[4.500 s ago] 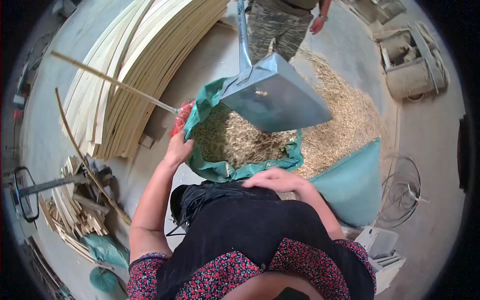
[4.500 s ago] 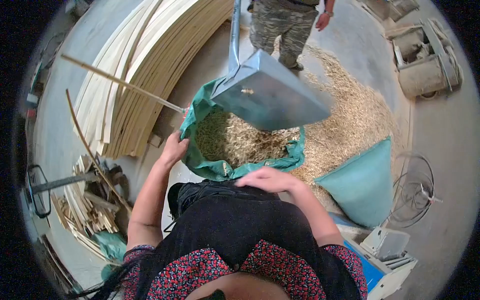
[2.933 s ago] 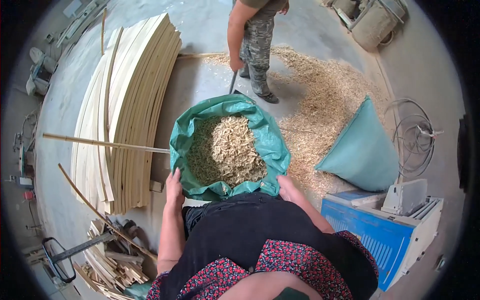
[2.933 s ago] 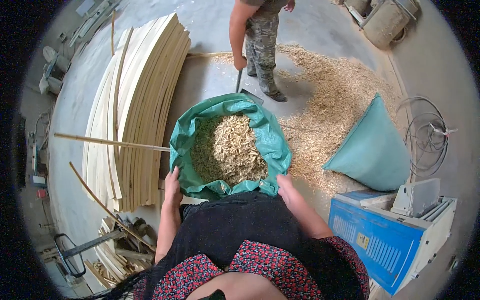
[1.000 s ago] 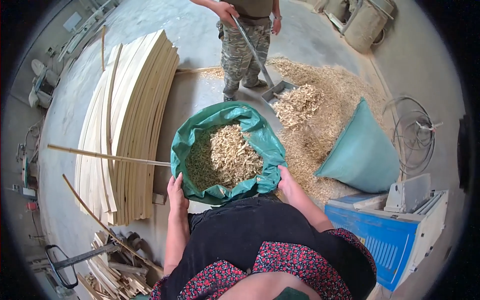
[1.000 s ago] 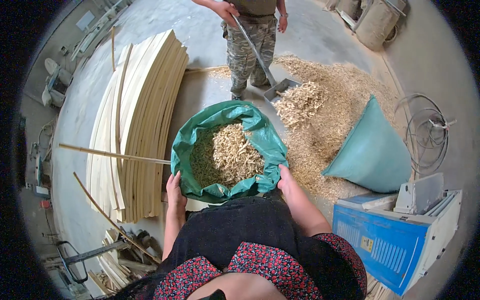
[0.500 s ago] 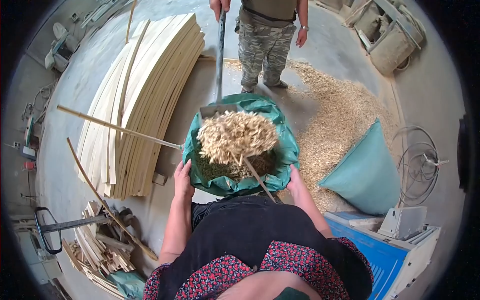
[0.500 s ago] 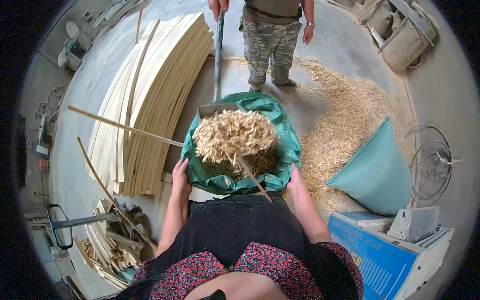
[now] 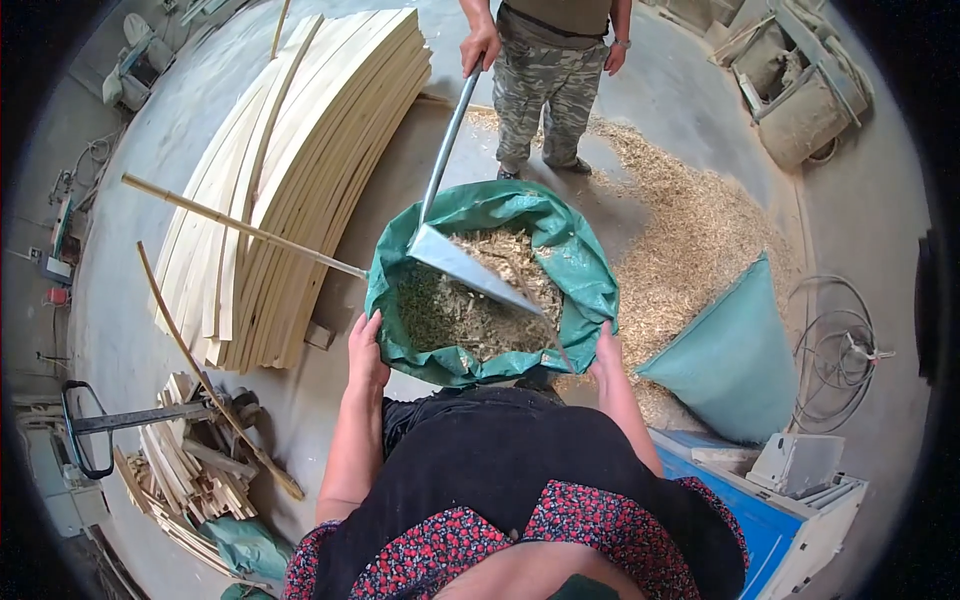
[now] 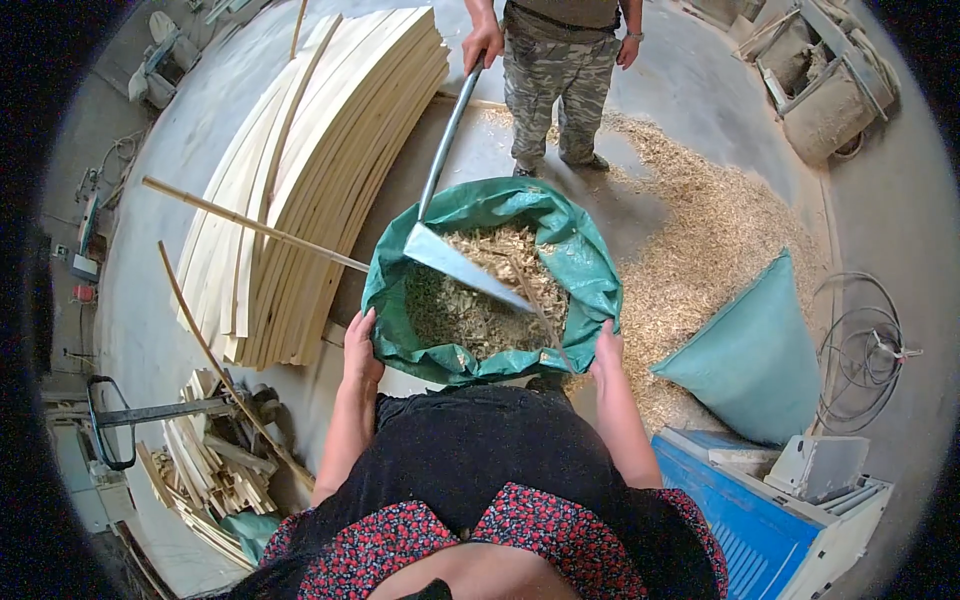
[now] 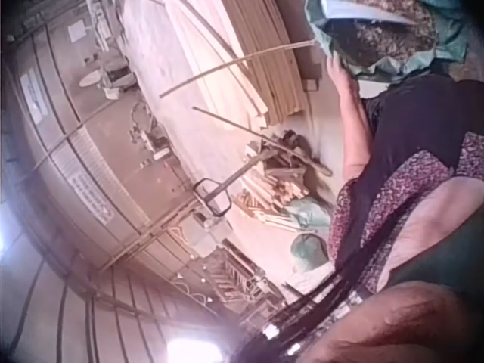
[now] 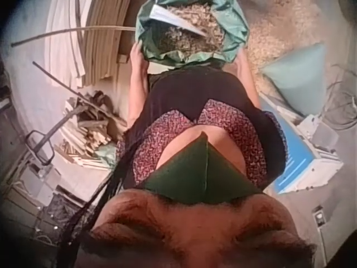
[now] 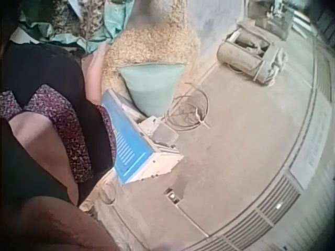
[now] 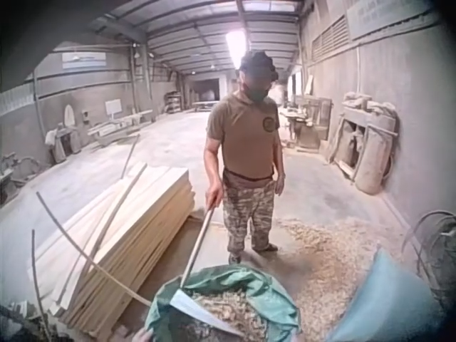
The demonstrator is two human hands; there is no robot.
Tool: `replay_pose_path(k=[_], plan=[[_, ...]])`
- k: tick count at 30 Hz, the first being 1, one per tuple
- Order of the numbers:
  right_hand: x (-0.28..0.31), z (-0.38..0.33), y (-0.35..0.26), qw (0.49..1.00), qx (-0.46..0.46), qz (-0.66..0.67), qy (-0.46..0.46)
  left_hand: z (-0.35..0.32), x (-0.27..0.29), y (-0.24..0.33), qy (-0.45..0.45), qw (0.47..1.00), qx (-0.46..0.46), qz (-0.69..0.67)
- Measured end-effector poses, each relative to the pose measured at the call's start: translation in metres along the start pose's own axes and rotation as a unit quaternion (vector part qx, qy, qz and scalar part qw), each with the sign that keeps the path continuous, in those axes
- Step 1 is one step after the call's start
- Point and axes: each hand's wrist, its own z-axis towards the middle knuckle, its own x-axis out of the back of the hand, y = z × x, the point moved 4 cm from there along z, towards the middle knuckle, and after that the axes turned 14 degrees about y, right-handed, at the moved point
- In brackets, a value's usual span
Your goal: Assisting a colleague by holding a large bag while they shovel wood shavings from the floor in a wood processing area.
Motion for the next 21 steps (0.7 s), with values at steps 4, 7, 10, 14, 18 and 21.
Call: replay_pose_path(k=[4,7,10,14,18,21], plan=[[0.007,0.008,-0.01,0.998,0.055,-0.001,0.025,-0.001,-0.004,0.001,-0.012,1.0,0.003,-0.006],[0.005,-0.002,-0.018,0.999,0.033,0.0,0.041,-0.003,-0.001,0.002,-0.004,1.0,0.002,0.003],[0.009,0.003,-0.016,0.999,0.021,0.046,0.018,-0.004,-0.002,0.004,-0.01,1.0,-0.005,0.0],[0.007,0.004,-0.018,0.999,0.047,0.008,-0.006,0.0,0.004,0.005,-0.007,1.0,-0.012,-0.008],[0.009,0.027,-0.01,0.996,-0.011,0.044,-0.077,-0.003,0.0,0.009,-0.012,1.0,0.0,0.007],[-0.018,0.007,0.0,0.99,-0.052,0.03,-0.129,-0.001,0.014,0.007,0.0,0.999,0.022,0.031]])
